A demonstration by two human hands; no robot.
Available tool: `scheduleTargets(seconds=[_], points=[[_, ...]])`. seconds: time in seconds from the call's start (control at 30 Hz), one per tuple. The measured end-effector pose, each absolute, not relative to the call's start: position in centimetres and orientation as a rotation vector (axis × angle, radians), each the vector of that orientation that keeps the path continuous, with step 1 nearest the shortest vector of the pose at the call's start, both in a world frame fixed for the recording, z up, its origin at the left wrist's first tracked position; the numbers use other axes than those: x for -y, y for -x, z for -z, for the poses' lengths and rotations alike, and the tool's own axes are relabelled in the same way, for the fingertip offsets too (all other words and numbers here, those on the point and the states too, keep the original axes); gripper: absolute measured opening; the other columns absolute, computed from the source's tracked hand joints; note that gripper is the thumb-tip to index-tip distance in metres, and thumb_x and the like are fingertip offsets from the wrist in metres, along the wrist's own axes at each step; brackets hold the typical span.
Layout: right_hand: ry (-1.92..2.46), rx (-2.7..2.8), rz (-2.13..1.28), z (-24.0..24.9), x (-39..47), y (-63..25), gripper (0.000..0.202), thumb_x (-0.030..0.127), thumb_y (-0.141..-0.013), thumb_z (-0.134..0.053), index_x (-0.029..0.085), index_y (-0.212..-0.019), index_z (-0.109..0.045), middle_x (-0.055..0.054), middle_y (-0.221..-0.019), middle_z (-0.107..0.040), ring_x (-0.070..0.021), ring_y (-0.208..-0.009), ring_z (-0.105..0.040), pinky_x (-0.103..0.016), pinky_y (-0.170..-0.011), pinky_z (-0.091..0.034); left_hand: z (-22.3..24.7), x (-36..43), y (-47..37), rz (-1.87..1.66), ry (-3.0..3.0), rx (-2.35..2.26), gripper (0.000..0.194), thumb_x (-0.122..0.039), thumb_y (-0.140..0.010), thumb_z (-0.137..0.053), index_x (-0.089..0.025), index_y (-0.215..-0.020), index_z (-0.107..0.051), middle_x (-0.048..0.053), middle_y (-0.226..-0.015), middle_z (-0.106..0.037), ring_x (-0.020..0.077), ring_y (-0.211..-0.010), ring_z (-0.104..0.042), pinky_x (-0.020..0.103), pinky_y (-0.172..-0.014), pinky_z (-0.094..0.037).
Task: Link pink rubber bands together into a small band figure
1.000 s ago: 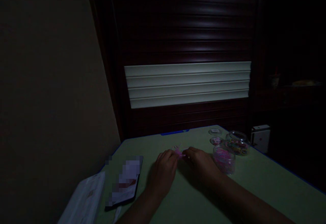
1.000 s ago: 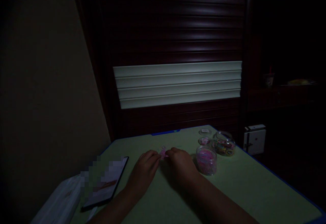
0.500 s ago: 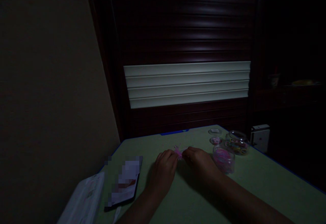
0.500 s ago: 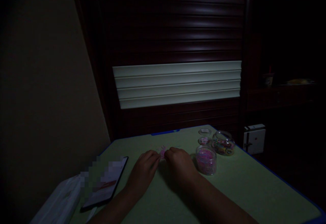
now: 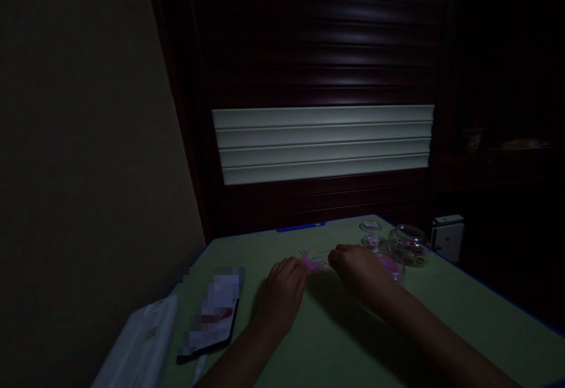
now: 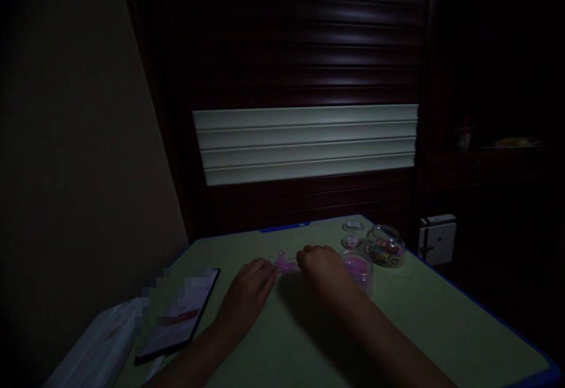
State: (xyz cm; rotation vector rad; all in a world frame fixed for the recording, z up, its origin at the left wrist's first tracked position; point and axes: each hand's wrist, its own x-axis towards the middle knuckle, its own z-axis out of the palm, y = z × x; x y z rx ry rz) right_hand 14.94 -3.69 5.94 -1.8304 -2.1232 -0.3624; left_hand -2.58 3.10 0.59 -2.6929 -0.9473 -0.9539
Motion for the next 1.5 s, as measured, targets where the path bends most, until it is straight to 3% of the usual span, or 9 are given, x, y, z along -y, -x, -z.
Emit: scheduleTargets(seconds=[0.13,0.27,0.43,0.8,1.0,1.2,1.37,1.5], points=[[1.923,2.070,0.323,-7.1,4.6,-16.8,0.020,0.016,-0.081,-0.042,0.020,-0.079,-0.062,-0.004,-0.083,-0.064,-0.0135,-0.071,-0.058,-0.023,-0.056,-0.029,-0.5,-3.2,2.6,0.954,2.683,0.941,0.016,-0.014,-0.089,-0.042,-0.020,-0.091,-0.057,0.002,-0.087,-0.055,0.0180,-0.085,-0.050,0.032,-0.079,-0.040],[2.095,1.977,0.295,-8.1,5.6,-19.1,0.021,0.017,-0.078,-0.044,0.018,-0.066,-0.061,-0.006,-0.067,-0.063,-0.0146,-0.058,-0.056,-0.024,-0.050,-0.026,-0.6,-3.2,2.6,0.937,2.683,0.940,0.017,-0.014,-0.089,-0.041,-0.020,-0.090,-0.058,0.002,-0.087,-0.055,0.0177,-0.085,-0.050,0.032,-0.079,-0.040],[2.212,1.864,0.288,-8.8,6.7,-21.1,0.025,0.018,-0.078,-0.041,0.017,-0.062,-0.060,-0.009,-0.065,-0.062,-0.0155,-0.054,-0.056,-0.024,-0.047,-0.026,-0.7,-3.0,2.5,0.928,2.684,0.928,0.020,-0.014,-0.090,-0.039,-0.020,-0.089,-0.058,0.002,-0.086,-0.054,0.0172,-0.085,-0.050,0.031,-0.079,-0.039],[2.315,1.784,0.243,-8.1,6.8,-22.9,0.023,0.017,-0.079,-0.041,0.018,-0.066,-0.060,-0.012,-0.073,-0.064,-0.0164,-0.057,-0.058,-0.024,-0.048,-0.028,-0.6,-3.3,2.5,0.914,2.675,0.950,0.020,-0.015,-0.090,-0.038,-0.020,-0.089,-0.058,0.002,-0.086,-0.054,0.0171,-0.084,-0.050,0.031,-0.079,-0.039],[2.238,1.778,0.267,-8.6,6.3,-21.8,0.025,0.017,-0.081,-0.041,0.018,-0.082,-0.065,-0.013,-0.082,-0.066,-0.0195,-0.072,-0.062,-0.025,-0.056,-0.036,-0.5,-3.4,2.6,0.916,2.689,0.970,0.019,-0.014,-0.089,-0.039,-0.019,-0.086,-0.058,0.002,-0.086,-0.054,0.0171,-0.085,-0.050,0.030,-0.078,-0.039],[1.803,1.992,0.207,-7.8,5.1,-18.4,0.028,0.026,-0.085,-0.044,0.018,-0.105,-0.063,-0.009,-0.101,-0.065,-0.0182,-0.088,-0.060,-0.025,-0.073,-0.040,-0.7,-3.6,2.8,0.938,2.703,1.019,0.020,-0.013,-0.088,-0.040,-0.019,-0.083,-0.058,0.003,-0.084,-0.055,0.0169,-0.084,-0.051,0.029,-0.077,-0.040],[1.753,2.193,0.243,-6.8,4.7,-15.8,0.028,0.021,-0.087,-0.040,0.020,-0.104,-0.062,-0.007,-0.098,-0.065,-0.0160,-0.085,-0.060,-0.025,-0.071,-0.040,-0.6,-3.8,2.9,0.951,2.688,1.078,0.019,-0.014,-0.087,-0.041,-0.019,-0.085,-0.058,0.003,-0.084,-0.055,0.0169,-0.083,-0.052,0.028,-0.076,-0.040],[1.785,2.262,0.218,-5.9,4.3,-15.0,0.022,0.021,-0.084,-0.044,0.019,-0.092,-0.065,-0.007,-0.089,-0.066,-0.0164,-0.078,-0.061,-0.024,-0.067,-0.040,-0.6,-3.3,2.8,0.892,2.635,1.130,0.018,-0.014,-0.086,-0.042,-0.019,-0.080,-0.058,0.003,-0.082,-0.055,0.0173,-0.082,-0.053,0.028,-0.075,-0.040]])
